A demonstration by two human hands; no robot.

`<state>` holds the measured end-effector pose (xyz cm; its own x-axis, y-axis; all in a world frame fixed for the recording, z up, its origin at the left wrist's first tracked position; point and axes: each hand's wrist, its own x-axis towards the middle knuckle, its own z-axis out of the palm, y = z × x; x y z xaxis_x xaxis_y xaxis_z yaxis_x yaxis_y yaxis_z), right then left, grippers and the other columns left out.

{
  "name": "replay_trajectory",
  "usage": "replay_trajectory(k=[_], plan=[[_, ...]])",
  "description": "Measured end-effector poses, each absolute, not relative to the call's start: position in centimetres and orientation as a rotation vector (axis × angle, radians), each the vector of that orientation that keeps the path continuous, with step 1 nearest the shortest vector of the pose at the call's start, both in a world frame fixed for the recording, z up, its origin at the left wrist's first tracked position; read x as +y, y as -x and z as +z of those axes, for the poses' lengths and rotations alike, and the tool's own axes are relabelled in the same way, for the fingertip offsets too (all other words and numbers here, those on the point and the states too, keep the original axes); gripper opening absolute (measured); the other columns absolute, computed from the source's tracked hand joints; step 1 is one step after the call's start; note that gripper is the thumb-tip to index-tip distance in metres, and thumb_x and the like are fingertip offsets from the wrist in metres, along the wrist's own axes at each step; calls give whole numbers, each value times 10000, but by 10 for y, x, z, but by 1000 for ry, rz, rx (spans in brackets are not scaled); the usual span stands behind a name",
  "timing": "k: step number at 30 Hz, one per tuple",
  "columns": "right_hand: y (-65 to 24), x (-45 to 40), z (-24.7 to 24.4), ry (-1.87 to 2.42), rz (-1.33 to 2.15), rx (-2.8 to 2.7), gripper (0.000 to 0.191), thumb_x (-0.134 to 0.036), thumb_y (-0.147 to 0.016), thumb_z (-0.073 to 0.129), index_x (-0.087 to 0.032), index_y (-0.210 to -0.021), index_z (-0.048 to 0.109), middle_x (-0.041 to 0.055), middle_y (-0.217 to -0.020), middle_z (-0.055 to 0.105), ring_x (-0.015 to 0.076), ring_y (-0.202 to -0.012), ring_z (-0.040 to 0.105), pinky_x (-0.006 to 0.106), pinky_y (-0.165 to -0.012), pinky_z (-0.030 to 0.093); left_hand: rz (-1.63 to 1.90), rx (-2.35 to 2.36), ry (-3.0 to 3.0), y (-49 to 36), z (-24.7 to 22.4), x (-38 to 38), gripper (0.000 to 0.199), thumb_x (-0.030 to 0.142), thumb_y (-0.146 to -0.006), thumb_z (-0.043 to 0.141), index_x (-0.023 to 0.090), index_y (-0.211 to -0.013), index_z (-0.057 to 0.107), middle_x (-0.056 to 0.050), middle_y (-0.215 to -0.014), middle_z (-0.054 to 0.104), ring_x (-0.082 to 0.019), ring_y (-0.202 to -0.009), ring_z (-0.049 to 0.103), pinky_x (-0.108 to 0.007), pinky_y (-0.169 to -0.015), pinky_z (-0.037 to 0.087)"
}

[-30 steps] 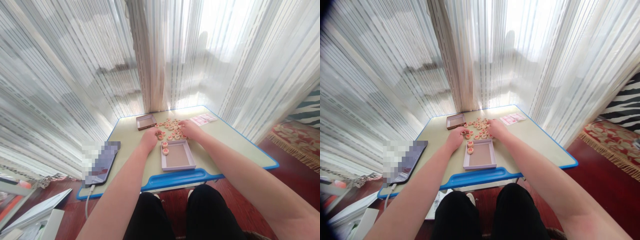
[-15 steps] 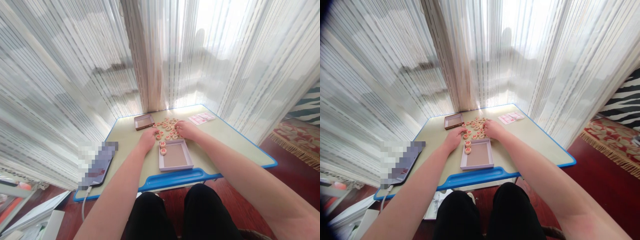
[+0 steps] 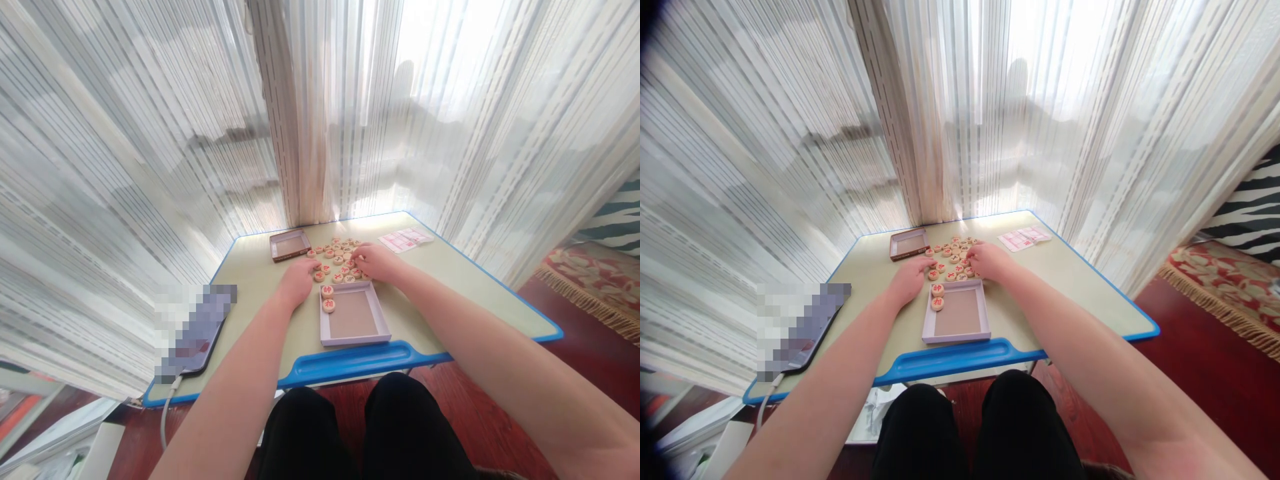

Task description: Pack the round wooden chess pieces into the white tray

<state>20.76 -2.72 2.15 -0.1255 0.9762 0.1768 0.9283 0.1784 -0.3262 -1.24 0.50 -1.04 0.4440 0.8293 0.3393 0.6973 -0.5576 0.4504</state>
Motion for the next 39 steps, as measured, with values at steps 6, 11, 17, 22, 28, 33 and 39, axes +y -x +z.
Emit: replay_trajectory(k=[6,11,17,22,28,33,39], plan=[[-208,-28,21,1779,194,-2107,261,-166,-799,457,-211,-891,697,51,-1087,627,174,-949,589,260,-858,431,743,1365,-2424,10,-3,1,385,89,-771,376,137,-995,686,-77,-1080,673,-201,-1019,594,-327,-950,447],[-209,-27,20,1739,186,-2125,243,-171,-797,473,-205,-883,698,61,-1078,622,198,-1004,563,292,-920,403,722,1434,-2381,10,0,-1,360,124,-785,385,171,-969,691,-54,-1069,680,-186,-1016,594,-291,-935,439],[-207,-30,20,1646,132,-2119,278,-189,-796,501,-211,-1018,667,73,-1129,607,241,-1082,512,365,-955,390,738,1564,-2340,14,2,-3,224,225,-772,487,178,-892,670,-75,-953,694,-225,-890,615,-327,-820,467],[-200,-36,21,1513,173,-2174,280,-230,-810,519,-208,-1050,661,71,-1124,623,243,-1116,497,391,-973,387,755,1597,-2344,16,5,-3,141,226,-767,521,178,-827,639,-75,-893,683,-214,-850,608,-321,-789,464],[-192,-43,26,1241,294,-2315,270,-298,-826,523,-202,-1026,678,68,-1096,648,215,-1148,496,374,-1011,365,874,1462,-2344,12,7,-4,245,153,-762,515,176,-985,615,-82,-1034,658,-208,-950,599,-321,-845,467],[-189,-43,25,1247,188,-2222,228,-250,-796,548,-187,-963,690,76,-1035,674,220,-1049,554,392,-963,403,985,1313,-2249,6,9,-9,292,89,-715,549,166,-992,600,-65,-1031,656,-167,-895,611,-281,-774,497],[-189,-40,22,1201,201,-2130,206,-187,-792,524,-209,-900,697,42,-915,705,192,-938,605,345,-891,445,1040,1174,-1987,2,16,-16,216,251,-705,636,161,-901,622,-50,-920,672,-157,-821,622,-265,-714,511]])
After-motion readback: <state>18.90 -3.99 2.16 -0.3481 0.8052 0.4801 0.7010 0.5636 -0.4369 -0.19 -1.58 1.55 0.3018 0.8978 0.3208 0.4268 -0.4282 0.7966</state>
